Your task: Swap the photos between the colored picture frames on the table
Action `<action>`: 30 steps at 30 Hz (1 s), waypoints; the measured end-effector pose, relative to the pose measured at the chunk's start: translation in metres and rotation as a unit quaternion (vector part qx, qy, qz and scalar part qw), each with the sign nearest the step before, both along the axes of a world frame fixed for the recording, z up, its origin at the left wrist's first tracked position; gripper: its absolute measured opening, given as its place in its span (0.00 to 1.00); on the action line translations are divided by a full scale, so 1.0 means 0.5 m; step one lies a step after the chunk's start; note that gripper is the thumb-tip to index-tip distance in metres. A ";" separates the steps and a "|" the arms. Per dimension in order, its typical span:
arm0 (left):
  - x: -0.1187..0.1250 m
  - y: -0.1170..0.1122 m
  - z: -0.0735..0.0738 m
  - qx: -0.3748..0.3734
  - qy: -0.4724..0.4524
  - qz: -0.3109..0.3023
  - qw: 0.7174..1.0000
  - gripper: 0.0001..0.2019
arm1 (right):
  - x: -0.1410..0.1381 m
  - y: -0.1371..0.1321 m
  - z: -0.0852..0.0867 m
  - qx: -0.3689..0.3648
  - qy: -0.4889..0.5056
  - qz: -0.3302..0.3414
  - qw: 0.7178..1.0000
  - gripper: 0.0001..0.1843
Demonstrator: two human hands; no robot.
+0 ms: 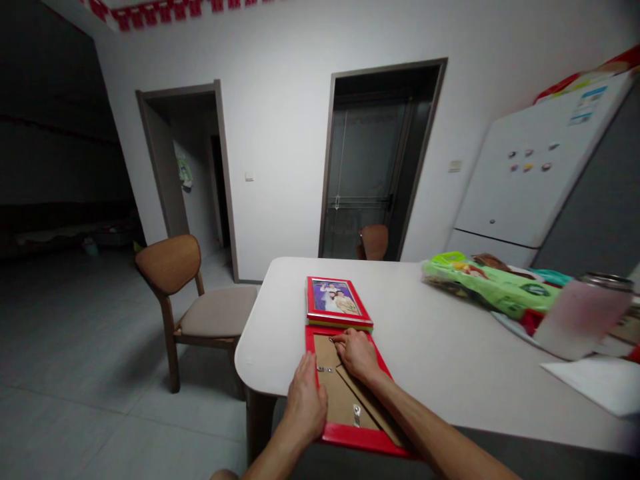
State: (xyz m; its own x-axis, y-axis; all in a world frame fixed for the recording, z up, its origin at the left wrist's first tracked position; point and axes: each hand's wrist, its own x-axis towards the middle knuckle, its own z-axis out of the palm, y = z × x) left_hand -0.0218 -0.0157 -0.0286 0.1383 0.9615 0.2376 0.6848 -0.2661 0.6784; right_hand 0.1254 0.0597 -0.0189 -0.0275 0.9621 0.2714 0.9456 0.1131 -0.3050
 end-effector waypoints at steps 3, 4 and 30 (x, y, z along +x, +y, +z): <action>0.000 0.000 -0.001 0.007 0.009 0.004 1.000 0.28 | -0.006 -0.021 0.011 0.005 0.013 0.029 0.999 0.17; 0.000 0.000 -0.001 0.010 0.010 0.003 1.000 0.27 | -0.010 -0.032 0.015 0.007 0.018 0.046 0.999 0.18; 0.009 0.005 0.004 0.005 -0.006 0.014 1.000 0.26 | 0.065 -0.191 0.066 -0.119 0.117 0.272 0.948 0.10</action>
State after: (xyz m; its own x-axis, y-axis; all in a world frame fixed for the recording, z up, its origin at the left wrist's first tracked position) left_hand -0.0173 -0.0130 -0.0264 0.1090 0.9624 0.2488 0.6839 -0.2542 0.6838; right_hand 0.1577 -0.0358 0.0141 -0.5027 0.8577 0.1075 0.6707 0.4655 -0.5775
